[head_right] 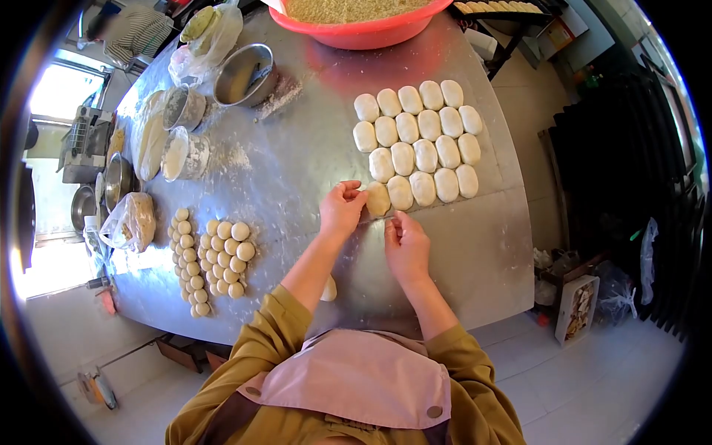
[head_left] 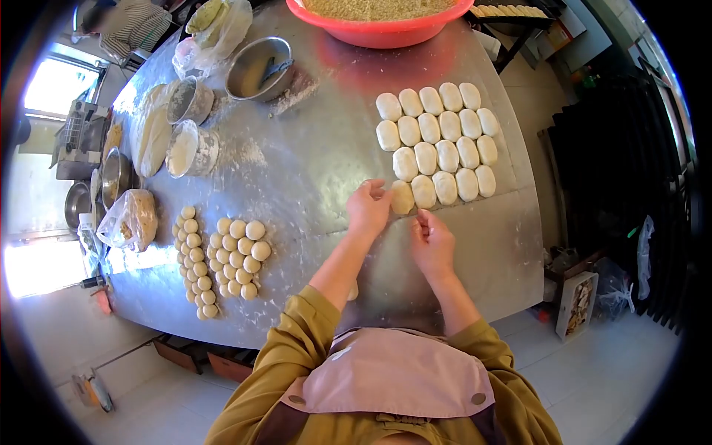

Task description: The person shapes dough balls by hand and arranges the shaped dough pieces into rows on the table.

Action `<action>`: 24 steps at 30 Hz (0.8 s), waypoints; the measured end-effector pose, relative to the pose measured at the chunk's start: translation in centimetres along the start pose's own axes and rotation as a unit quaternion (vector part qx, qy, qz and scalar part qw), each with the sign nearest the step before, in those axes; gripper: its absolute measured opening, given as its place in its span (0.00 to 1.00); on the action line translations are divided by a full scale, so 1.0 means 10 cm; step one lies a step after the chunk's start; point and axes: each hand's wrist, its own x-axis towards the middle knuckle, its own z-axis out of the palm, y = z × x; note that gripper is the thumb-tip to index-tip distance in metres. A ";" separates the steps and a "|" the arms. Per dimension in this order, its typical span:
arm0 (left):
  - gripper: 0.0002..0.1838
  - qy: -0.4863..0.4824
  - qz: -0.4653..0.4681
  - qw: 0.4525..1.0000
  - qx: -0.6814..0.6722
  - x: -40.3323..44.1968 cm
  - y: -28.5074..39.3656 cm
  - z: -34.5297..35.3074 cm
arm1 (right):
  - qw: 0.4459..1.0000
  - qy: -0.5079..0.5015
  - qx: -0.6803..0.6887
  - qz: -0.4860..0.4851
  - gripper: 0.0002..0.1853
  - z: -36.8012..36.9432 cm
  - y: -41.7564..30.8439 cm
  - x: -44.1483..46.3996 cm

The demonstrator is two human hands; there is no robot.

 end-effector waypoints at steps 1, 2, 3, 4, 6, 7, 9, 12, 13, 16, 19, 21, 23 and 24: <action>0.17 0.023 -0.010 1.000 -0.015 -0.01 0.01 0.01 | 1.000 0.005 -0.003 -0.008 0.13 -0.04 -0.04 0.02; 0.17 0.018 -0.018 1.000 -0.012 0.00 0.00 0.03 | 1.000 0.010 -0.006 -0.016 0.13 -0.06 -0.06 0.03; 0.18 0.013 -0.025 1.000 -0.009 0.02 -0.01 0.04 | 0.999 0.017 -0.024 -0.045 0.13 -0.07 -0.05 0.05; 0.18 0.009 -0.033 0.999 -0.006 0.04 -0.01 0.05 | 0.996 0.023 -0.042 -0.075 0.14 -0.08 -0.05 0.07; 0.18 0.011 -0.041 0.999 -0.012 0.07 -0.01 0.06 | 0.990 0.021 -0.079 -0.118 0.15 -0.10 -0.08 0.10; 0.19 0.012 -0.046 0.999 -0.015 0.08 -0.01 0.06 | 0.987 0.013 -0.098 -0.131 0.16 -0.11 -0.14 0.10; 0.19 -0.006 -0.061 0.994 -0.091 0.06 -0.07 0.05 | 0.977 0.005 -0.129 -0.172 0.17 -0.09 -0.22 0.11; 0.19 -0.012 -0.110 0.947 -0.302 -0.14 -0.14 0.11 | 0.955 -0.009 -0.170 -0.242 0.19 -0.04 -0.24 0.12; 0.19 -0.010 -0.127 0.914 -0.386 -0.22 -0.12 0.13 | 0.949 -0.019 -0.187 -0.254 0.19 0.00 -0.17 0.11; 0.20 -0.030 -0.150 0.855 -0.496 -0.36 -0.01 0.10 | 0.964 -0.037 -0.149 -0.218 0.18 0.03 -0.16 0.07; 0.19 -0.044 -0.151 0.857 -0.491 -0.35 -0.08 -0.14 | 0.966 -0.017 -0.126 -0.226 0.16 -0.06 -0.16 0.04; 0.18 -0.051 -0.126 0.884 -0.447 -0.42 -0.24 -0.41 | 0.959 0.002 -0.137 -0.248 0.14 -0.20 -0.12 0.00; 0.19 -0.029 -0.020 0.975 -0.221 -0.59 -0.37 -0.77 | 0.954 0.014 -0.154 -0.256 0.12 -0.34 0.01 -0.06; 0.19 -0.024 0.030 0.995 -0.097 -0.70 -0.45 -0.94 | 0.951 0.024 -0.166 -0.258 0.11 -0.41 0.11 -0.10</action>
